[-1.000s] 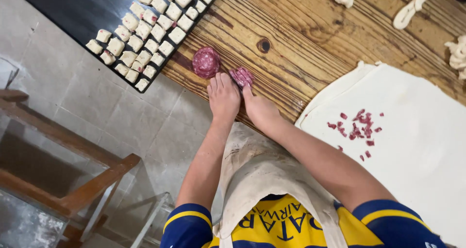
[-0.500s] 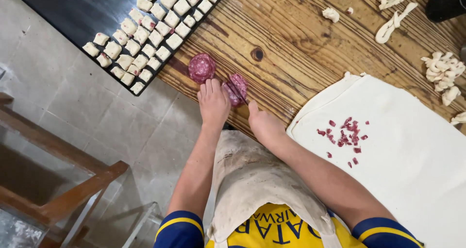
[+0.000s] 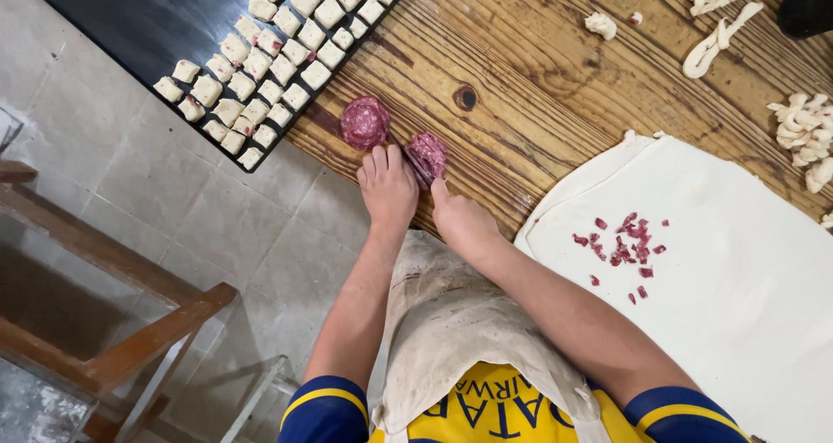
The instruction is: Chopping salami into small pieces on a wooden table and organizing them on a white sheet.
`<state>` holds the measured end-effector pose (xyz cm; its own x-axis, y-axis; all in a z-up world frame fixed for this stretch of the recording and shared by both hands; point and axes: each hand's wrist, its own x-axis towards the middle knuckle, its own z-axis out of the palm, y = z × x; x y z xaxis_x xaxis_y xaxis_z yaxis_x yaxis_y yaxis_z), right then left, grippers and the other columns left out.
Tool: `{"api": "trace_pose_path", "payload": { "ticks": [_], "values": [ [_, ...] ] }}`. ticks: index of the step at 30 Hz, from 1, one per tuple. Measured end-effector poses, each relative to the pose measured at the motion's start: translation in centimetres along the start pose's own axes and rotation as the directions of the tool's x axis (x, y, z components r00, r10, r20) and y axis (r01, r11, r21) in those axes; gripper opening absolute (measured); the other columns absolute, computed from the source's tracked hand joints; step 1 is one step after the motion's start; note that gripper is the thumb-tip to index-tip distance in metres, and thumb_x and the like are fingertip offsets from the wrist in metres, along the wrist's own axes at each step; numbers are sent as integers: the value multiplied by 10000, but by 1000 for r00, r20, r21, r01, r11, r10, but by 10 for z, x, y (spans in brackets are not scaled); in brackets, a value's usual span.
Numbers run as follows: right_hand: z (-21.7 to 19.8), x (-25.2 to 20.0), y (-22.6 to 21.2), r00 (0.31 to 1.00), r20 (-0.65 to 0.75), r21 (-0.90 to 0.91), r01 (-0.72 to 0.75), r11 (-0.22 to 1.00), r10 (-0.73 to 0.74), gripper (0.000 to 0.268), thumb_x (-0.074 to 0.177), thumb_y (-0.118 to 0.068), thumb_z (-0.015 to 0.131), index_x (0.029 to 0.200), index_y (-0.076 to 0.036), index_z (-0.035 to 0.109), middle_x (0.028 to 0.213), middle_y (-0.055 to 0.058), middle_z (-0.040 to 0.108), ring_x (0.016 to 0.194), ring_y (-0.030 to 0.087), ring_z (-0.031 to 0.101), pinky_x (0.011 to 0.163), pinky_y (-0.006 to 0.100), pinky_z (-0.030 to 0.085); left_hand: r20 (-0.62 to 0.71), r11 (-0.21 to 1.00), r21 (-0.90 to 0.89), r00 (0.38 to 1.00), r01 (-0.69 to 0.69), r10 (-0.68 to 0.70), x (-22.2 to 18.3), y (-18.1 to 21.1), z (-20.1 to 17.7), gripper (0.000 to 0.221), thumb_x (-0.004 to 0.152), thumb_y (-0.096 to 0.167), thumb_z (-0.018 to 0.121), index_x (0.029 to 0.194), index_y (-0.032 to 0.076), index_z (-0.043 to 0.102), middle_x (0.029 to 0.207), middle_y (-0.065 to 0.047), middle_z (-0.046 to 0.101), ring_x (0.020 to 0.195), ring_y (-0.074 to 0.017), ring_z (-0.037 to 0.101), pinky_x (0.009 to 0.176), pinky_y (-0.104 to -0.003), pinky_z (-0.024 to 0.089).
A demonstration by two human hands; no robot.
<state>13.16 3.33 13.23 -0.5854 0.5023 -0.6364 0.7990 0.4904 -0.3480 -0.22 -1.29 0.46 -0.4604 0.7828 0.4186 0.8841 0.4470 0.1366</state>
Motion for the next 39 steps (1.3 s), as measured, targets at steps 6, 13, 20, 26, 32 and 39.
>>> {"api": "trace_pose_path", "payload": {
  "ticks": [6, 13, 20, 26, 32, 39],
  "values": [
    [-10, 2, -5, 997, 65, 62, -48, 997, 44, 267, 983, -196, 345, 1215, -81, 409, 936, 308, 709, 934, 520, 712, 809, 605, 558, -7, 999, 22, 999, -43, 44, -2, -3, 11, 108, 851, 240, 543, 928, 165, 556, 879, -43, 471, 841, -259, 528, 744, -369, 423],
    [-23, -7, -16, 986, 143, 114, -103, 988, 87, 396, 995, -123, 266, 1381, -61, 332, 1076, 341, 688, 1063, 529, 678, 926, 606, 531, 5, 999, -9, 999, -36, 36, 0, 0, 6, 137, 839, 237, 539, 945, 155, 568, 898, -28, 475, 865, -249, 524, 761, -367, 411],
    [-15, -2, -21, 988, 113, 77, -114, 991, 105, 476, 986, -89, 233, 1457, -46, 283, 1098, 341, 685, 1072, 517, 681, 937, 595, 531, 7, 999, 11, 999, -41, 41, -1, -1, 10, 143, 813, 252, 561, 929, 168, 553, 914, -29, 490, 893, -243, 526, 783, -365, 413],
    [-32, -12, -24, 980, 161, 66, -129, 989, 117, 388, 1003, -122, 245, 1371, -67, 353, 1127, 319, 685, 1086, 516, 672, 933, 609, 527, -35, 999, 23, 999, -29, 29, -2, -1, 12, 120, 816, 248, 543, 913, 177, 546, 900, -28, 481, 860, -239, 522, 761, -361, 413],
    [-30, -8, -20, 984, 142, 98, -125, 987, 111, 411, 991, -87, 198, 1373, -67, 348, 1128, 326, 681, 1101, 513, 669, 946, 604, 521, -53, 998, 33, 997, -46, 47, -2, -1, 16, 132, 812, 250, 546, 922, 179, 553, 908, -21, 492, 862, -233, 526, 758, -359, 412],
    [-37, -20, -37, 980, 165, 57, -121, 991, 110, 491, 997, -29, 167, 1475, -54, 274, 1163, 334, 674, 1148, 498, 658, 985, 596, 510, -63, 999, 24, 998, -27, 29, -2, 1, 5, 146, 824, 234, 541, 950, 162, 558, 909, -25, 479, 857, -236, 521, 758, -361, 412]
  ]
}}
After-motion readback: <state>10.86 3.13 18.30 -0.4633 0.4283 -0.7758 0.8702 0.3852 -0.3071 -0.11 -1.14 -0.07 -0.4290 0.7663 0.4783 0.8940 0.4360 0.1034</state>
